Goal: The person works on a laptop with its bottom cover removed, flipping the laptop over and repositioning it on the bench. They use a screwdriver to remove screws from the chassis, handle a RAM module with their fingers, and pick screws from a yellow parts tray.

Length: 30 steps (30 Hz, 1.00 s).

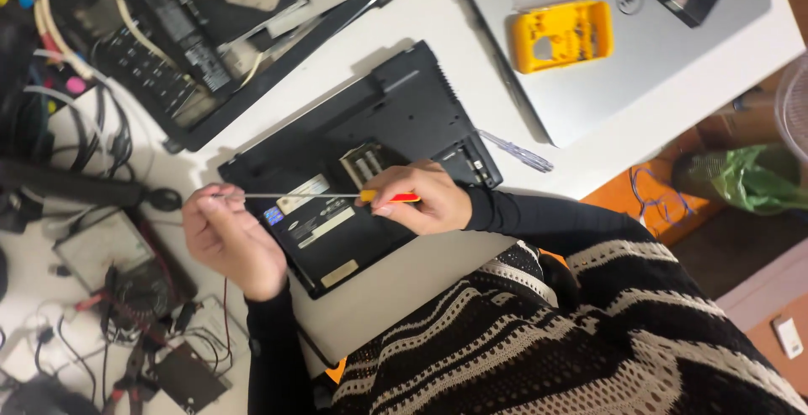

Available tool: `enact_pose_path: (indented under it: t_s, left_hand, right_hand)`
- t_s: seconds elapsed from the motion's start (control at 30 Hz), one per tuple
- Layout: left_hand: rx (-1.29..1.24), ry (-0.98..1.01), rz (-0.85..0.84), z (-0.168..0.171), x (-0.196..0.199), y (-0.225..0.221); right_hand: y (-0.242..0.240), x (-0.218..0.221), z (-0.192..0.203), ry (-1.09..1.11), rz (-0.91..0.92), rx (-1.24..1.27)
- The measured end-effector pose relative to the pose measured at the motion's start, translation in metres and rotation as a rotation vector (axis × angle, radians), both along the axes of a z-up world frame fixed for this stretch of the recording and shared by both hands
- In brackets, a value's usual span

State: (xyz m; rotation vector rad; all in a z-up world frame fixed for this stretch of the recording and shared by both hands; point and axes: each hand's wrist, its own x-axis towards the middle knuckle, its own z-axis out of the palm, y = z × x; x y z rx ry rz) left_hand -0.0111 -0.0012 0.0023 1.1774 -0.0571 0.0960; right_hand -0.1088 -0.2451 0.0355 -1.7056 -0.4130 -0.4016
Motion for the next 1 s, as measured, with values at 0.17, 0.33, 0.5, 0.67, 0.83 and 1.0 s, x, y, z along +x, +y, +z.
enact_pose_path:
  t_s: [0.17,0.33,0.5,0.67,0.83,1.0]
  left_hand:
    - [-0.035,0.017,-0.077,0.002,0.001,0.0]
    - [-0.056,-0.006,-0.115,-0.013,0.005,0.01]
    - [-0.096,0.004,-0.231,-0.005,0.005,0.009]
    - [-0.114,0.052,-0.316,0.006,0.005,0.006]
    - [-0.173,0.019,-0.435,0.01,0.006,0.005]
    - [0.162,-0.02,-0.325,0.013,0.007,0.016]
  right_hand:
    - [-0.004,0.001,0.003,-0.045,0.005,0.008]
    - [-0.006,0.0,0.0,-0.08,0.068,0.026]
    - [-0.011,0.0,0.009,-0.09,0.014,0.05]
    - [-0.024,0.019,0.053,-0.104,-0.005,0.041]
    - [-0.02,0.047,0.12,-0.185,0.096,-0.099]
    - [0.003,0.066,0.15,-0.25,0.18,-0.259]
